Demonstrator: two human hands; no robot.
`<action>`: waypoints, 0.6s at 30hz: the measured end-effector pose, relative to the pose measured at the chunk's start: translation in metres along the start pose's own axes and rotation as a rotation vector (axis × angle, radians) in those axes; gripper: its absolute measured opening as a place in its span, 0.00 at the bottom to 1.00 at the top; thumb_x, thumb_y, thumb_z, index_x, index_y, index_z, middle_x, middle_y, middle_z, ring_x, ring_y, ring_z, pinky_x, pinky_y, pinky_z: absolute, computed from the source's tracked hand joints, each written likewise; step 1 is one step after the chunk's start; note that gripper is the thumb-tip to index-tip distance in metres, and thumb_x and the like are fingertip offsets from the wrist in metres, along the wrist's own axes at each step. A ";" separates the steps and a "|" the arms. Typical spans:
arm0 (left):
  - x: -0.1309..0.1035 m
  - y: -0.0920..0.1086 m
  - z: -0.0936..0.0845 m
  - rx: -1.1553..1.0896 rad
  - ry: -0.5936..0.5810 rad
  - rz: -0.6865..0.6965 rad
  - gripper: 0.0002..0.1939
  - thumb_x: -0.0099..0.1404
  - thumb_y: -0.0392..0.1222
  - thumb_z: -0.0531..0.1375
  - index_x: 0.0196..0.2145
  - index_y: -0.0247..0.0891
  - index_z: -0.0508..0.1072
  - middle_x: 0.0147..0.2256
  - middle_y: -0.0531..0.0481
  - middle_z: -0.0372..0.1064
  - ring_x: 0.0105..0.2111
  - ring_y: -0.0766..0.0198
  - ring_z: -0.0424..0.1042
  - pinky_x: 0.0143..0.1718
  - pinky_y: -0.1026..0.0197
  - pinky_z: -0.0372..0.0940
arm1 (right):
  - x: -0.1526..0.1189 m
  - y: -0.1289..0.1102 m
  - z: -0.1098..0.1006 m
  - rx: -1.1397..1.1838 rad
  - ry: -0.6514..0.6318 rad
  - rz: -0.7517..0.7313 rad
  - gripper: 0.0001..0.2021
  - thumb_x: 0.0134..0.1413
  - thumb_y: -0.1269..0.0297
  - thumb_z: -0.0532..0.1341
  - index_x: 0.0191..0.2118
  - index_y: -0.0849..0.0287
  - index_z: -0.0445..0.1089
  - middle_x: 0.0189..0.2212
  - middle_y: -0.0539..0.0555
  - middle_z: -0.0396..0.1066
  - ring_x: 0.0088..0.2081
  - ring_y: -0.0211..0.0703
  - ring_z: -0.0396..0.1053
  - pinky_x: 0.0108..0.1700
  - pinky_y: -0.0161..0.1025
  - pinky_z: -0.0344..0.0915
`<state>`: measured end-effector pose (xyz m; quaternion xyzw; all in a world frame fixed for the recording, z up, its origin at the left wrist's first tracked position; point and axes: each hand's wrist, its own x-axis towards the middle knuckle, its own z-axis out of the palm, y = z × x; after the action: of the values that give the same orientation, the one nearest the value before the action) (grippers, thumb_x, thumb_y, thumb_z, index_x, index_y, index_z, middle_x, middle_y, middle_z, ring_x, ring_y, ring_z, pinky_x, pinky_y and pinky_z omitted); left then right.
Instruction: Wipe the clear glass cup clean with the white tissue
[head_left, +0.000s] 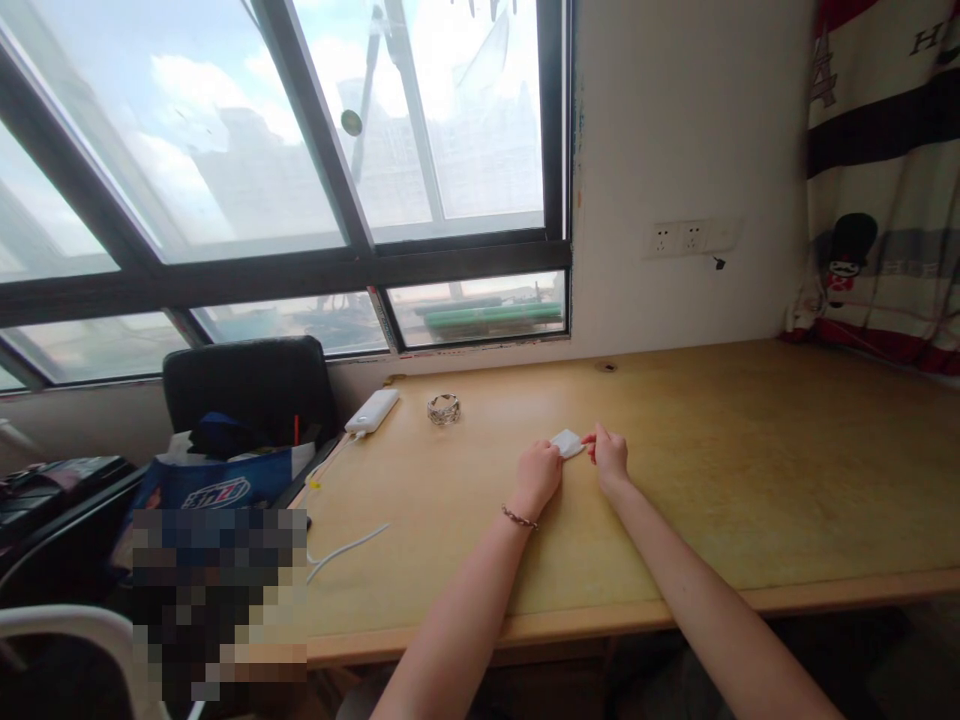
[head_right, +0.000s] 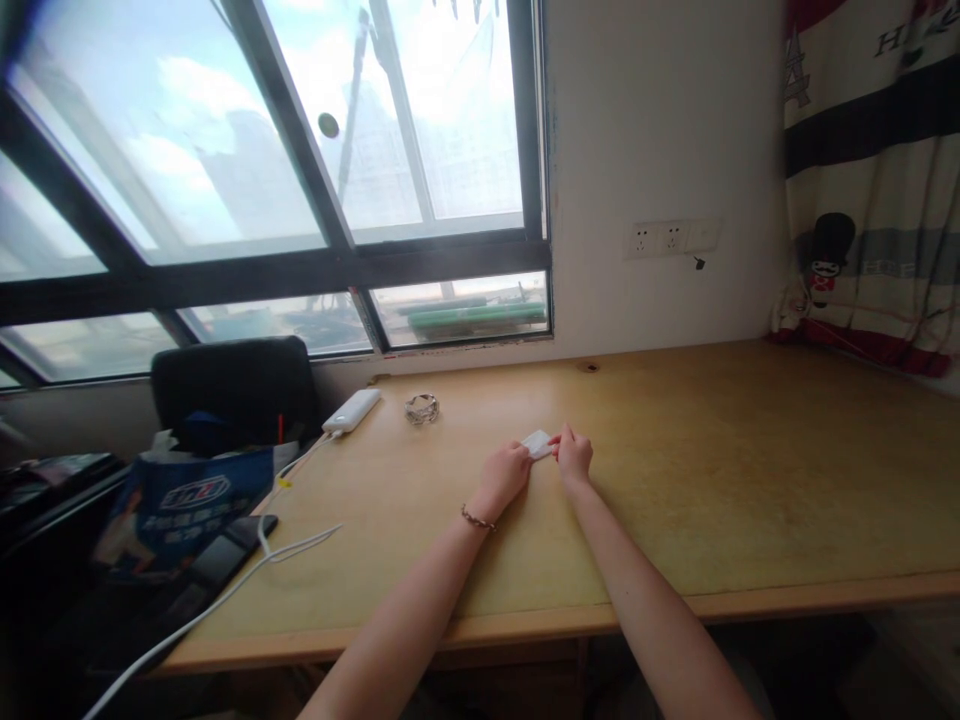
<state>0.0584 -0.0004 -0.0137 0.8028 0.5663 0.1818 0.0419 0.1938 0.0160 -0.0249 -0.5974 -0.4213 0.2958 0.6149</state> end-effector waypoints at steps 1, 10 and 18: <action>0.000 0.000 -0.001 -0.009 0.009 -0.029 0.12 0.62 0.41 0.48 0.31 0.35 0.70 0.34 0.42 0.68 0.38 0.59 0.66 0.37 0.60 0.59 | 0.000 0.002 0.000 0.018 0.002 0.002 0.25 0.50 0.49 0.45 0.19 0.62 0.69 0.09 0.53 0.62 0.12 0.38 0.58 0.17 0.34 0.53; 0.014 -0.001 0.009 -1.195 0.152 -0.338 0.18 0.58 0.50 0.51 0.36 0.33 0.70 0.34 0.45 0.71 0.31 0.63 0.69 0.29 0.64 0.63 | 0.008 0.012 0.005 -0.003 0.001 0.030 0.15 0.42 0.56 0.55 0.32 0.62 0.68 0.29 0.57 0.71 0.26 0.41 0.68 0.26 0.33 0.61; 0.022 -0.010 0.016 -1.911 0.224 -0.468 0.13 0.52 0.46 0.58 0.34 0.35 0.68 0.36 0.46 0.68 0.32 0.65 0.69 0.32 0.64 0.64 | 0.000 0.001 0.011 0.326 -0.148 0.265 0.14 0.36 0.58 0.62 0.32 0.60 0.67 0.28 0.55 0.72 0.27 0.41 0.68 0.27 0.34 0.63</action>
<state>0.0614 0.0254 -0.0264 0.2775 0.3264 0.6244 0.6532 0.1842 0.0212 -0.0268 -0.5170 -0.3296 0.4811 0.6265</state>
